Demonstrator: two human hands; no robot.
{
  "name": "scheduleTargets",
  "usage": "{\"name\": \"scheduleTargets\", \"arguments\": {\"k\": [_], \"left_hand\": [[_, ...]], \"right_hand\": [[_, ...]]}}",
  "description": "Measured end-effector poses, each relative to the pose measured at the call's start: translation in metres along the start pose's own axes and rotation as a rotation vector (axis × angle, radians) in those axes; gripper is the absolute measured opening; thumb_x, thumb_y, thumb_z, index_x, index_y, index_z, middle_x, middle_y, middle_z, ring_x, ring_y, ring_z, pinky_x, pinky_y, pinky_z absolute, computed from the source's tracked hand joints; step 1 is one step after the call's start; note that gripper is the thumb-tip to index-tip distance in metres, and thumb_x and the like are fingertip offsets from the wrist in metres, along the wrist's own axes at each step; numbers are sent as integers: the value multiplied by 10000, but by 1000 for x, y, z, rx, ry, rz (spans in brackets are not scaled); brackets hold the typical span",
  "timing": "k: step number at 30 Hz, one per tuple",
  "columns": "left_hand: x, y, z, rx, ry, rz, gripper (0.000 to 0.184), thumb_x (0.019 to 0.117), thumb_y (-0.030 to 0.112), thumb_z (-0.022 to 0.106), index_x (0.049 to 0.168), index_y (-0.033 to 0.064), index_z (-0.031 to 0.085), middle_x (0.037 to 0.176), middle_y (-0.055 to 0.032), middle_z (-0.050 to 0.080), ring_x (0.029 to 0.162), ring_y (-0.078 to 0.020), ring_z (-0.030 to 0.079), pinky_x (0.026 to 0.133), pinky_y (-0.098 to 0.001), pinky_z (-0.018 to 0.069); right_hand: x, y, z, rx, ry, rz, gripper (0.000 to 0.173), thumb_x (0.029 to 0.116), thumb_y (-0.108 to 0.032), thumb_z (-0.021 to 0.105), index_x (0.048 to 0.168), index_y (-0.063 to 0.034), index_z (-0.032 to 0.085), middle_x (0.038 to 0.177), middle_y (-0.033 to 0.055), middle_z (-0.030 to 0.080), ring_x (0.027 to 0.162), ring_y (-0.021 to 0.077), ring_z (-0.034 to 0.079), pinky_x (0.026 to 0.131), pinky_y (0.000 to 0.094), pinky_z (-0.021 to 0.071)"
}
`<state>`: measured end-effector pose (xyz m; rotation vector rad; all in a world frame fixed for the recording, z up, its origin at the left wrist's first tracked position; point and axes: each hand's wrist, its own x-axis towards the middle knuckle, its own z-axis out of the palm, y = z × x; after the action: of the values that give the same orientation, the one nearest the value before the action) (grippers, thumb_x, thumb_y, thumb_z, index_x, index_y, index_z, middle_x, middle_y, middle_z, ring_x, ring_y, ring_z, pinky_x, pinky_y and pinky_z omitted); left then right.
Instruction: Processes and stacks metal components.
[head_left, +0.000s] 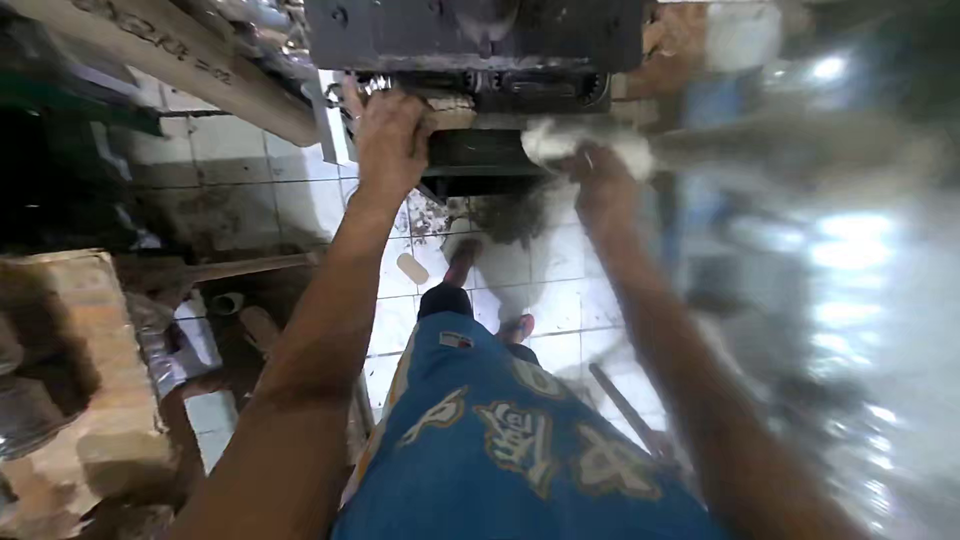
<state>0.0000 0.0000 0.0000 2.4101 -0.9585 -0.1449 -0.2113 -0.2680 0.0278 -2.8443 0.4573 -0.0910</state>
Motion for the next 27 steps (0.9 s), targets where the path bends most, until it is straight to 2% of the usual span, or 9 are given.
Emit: {"name": "scheduleTargets", "arguments": {"k": [4,6,8,11,13,16,18,22,27], "left_hand": [[-117,6,-44,-432,-214,-202,446,991,240,625,1388,45,569,1124,-163,709,1001,-262,703,924,-506,575],[-192,-27,-32,-494,-521,-496,615,961,213,714,1526,180,472,1046,-155,738,915,-287,722,854,-543,583],[-269,-51,-16,-538,-789,-745,416,944,210,739,1338,115,649,1103,-169,720,1022,-304,692,946,-550,546],[-337,-51,-7,-778,-708,-839,382,899,248,734,1216,38,697,1404,-143,571,1242,-232,587,1024,-425,526],[-347,-52,-14,-897,-684,-901,526,880,237,707,1362,46,621,1489,-103,540,1287,-185,578,1039,-374,522],[-338,-40,-23,-885,-618,-1026,396,1001,155,592,1378,35,574,1131,-68,689,927,-77,652,814,-258,552],[-336,-34,-17,-770,-619,-993,388,1075,194,485,1418,12,492,1171,-156,653,982,-158,635,895,-354,532],[-363,-46,17,-705,-627,-940,418,1111,357,357,1354,64,529,1009,-120,648,774,-154,617,697,-393,551],[-338,-53,1,-734,-828,-1055,331,1076,293,520,1342,103,570,1100,-154,677,873,-223,686,751,-442,592]], "right_hand": [[83,34,15,-87,0,50,433,910,-33,608,1289,-217,708,1451,72,615,1338,383,563,1002,610,507],[105,31,23,-98,-6,12,435,894,-5,604,1260,-204,727,1400,65,653,1305,354,595,985,588,525],[117,7,38,-89,-39,-43,421,881,-1,617,1219,-214,750,1345,59,689,1239,337,645,932,593,547],[131,-10,47,-26,-26,-95,440,889,17,587,1196,-244,765,1257,90,730,1162,370,682,887,608,546],[128,-1,42,18,-88,-122,499,913,45,549,1265,-256,735,1331,78,696,1207,353,664,927,593,548],[125,15,30,109,-182,-184,538,958,81,460,1340,-214,697,1461,33,616,1360,269,570,1107,495,476],[118,8,33,88,-190,-171,561,955,101,450,1392,-187,654,1520,25,561,1431,260,495,1168,464,421],[116,-98,111,35,214,-164,553,892,71,574,1334,-232,708,1399,45,661,1345,277,572,1144,444,436],[156,-232,115,87,-231,-29,488,985,-101,603,1434,-295,613,1332,26,687,1258,229,621,1062,405,502]]}}
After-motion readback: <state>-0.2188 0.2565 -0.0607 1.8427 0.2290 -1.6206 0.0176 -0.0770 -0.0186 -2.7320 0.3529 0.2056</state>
